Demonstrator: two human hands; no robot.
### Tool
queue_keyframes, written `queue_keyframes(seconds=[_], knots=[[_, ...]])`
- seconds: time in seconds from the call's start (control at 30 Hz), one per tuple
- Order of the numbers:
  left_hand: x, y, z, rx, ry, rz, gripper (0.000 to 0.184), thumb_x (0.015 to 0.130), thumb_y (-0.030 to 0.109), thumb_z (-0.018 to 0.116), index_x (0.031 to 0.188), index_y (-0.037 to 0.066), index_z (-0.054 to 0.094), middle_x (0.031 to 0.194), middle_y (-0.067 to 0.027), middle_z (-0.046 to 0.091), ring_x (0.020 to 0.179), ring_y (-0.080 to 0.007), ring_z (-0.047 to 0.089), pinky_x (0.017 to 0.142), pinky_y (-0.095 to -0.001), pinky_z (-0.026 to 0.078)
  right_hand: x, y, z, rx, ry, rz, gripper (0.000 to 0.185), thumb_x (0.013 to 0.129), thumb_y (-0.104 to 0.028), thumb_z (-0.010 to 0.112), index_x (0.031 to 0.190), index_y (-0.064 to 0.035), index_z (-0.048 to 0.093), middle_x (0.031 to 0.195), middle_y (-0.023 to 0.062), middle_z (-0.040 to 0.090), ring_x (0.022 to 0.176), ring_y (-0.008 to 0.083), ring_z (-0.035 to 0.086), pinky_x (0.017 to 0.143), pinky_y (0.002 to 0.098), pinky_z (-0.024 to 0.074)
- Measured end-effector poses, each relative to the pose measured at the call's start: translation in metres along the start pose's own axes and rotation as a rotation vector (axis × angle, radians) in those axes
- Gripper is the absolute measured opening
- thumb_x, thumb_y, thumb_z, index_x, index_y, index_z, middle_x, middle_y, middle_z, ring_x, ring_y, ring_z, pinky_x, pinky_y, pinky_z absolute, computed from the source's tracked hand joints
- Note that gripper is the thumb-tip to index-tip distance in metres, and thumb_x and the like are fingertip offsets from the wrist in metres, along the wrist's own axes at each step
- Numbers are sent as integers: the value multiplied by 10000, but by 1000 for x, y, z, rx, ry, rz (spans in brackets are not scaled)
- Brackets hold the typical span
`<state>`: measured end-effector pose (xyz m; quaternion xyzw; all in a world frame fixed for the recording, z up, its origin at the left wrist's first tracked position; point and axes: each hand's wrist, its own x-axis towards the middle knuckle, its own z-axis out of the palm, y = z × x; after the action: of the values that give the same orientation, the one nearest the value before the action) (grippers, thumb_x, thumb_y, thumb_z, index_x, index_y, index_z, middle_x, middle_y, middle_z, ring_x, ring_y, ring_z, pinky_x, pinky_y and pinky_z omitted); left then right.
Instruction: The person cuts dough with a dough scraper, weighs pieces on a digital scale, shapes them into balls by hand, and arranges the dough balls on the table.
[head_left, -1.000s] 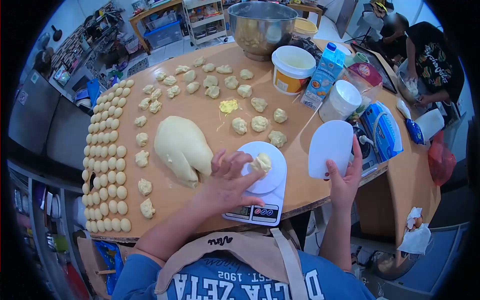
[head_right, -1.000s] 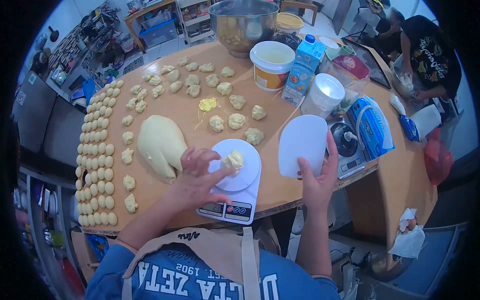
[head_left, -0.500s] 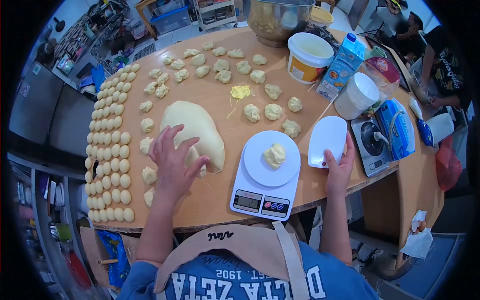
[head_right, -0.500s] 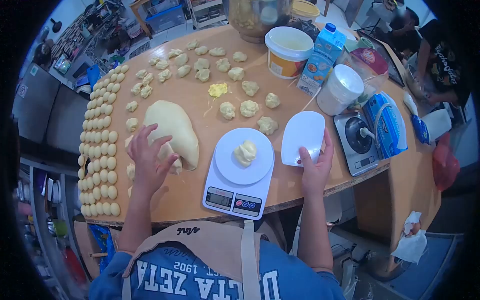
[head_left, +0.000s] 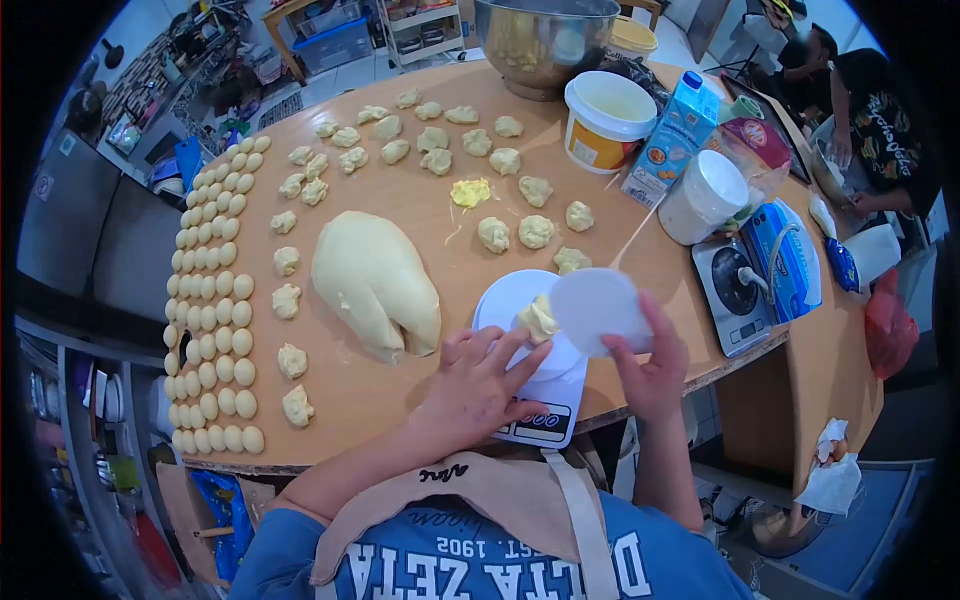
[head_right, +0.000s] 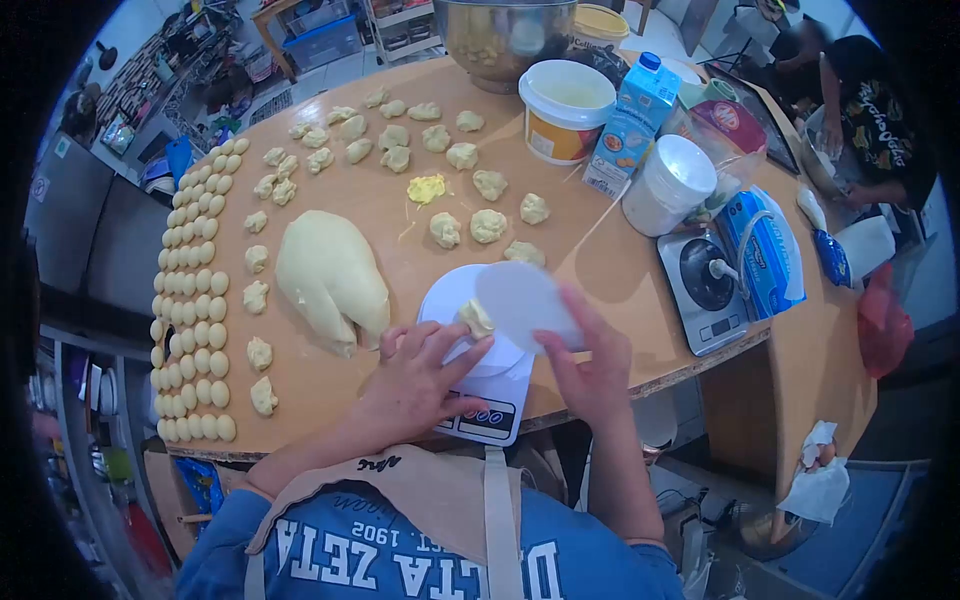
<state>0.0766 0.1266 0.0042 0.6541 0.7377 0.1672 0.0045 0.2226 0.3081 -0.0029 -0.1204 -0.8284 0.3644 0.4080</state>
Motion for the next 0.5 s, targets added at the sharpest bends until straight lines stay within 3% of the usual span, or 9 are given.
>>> queue_keyframes(seconds=[0.03,0.13,0.23,0.33,0.43,0.5], knots=[[-2,2,1,-9,-6,-1,743,750,537,661,1358,155,473,1274,-56,463,1161,-238,419,957,-462,278,7,-7,3,-42,-27,-51,548,762,12,716,1279,-59,547,1017,143,673,864,236,689,724,323,552],[-9,6,2,-25,-21,-16,806,752,568,643,1377,103,437,1322,-65,435,1179,-245,403,973,-468,272,23,-16,5,-173,-326,-120,583,747,-18,692,1296,-155,551,900,71,668,742,228,670,614,325,531],[-13,8,3,-13,-14,-23,824,753,578,637,1373,73,437,1336,-69,431,1182,-256,401,987,-474,269,43,-35,13,-434,-520,-147,581,751,-56,642,1297,-238,557,775,41,613,656,219,628,538,339,483],[-14,9,6,-22,-2,-26,829,751,574,642,1378,74,432,1349,-71,425,1192,-259,395,989,-479,267,59,-57,24,-597,-637,-159,571,767,-75,606,1308,-250,548,714,45,561,653,225,619,546,343,479],[-14,7,2,-68,-29,-41,817,748,564,655,1371,79,443,1361,-67,425,1198,-261,396,982,-484,268,63,-53,29,-519,-634,-98,627,754,-65,628,1336,-267,516,785,62,613,695,235,634,595,338,504],[-16,4,-1,-113,-26,-45,789,745,554,665,1352,88,474,1347,-65,451,1193,-265,405,978,-484,270,55,-36,24,-325,-528,-105,627,774,-43,646,1354,-222,491,903,72,639,736,228,647,625,332,516]])
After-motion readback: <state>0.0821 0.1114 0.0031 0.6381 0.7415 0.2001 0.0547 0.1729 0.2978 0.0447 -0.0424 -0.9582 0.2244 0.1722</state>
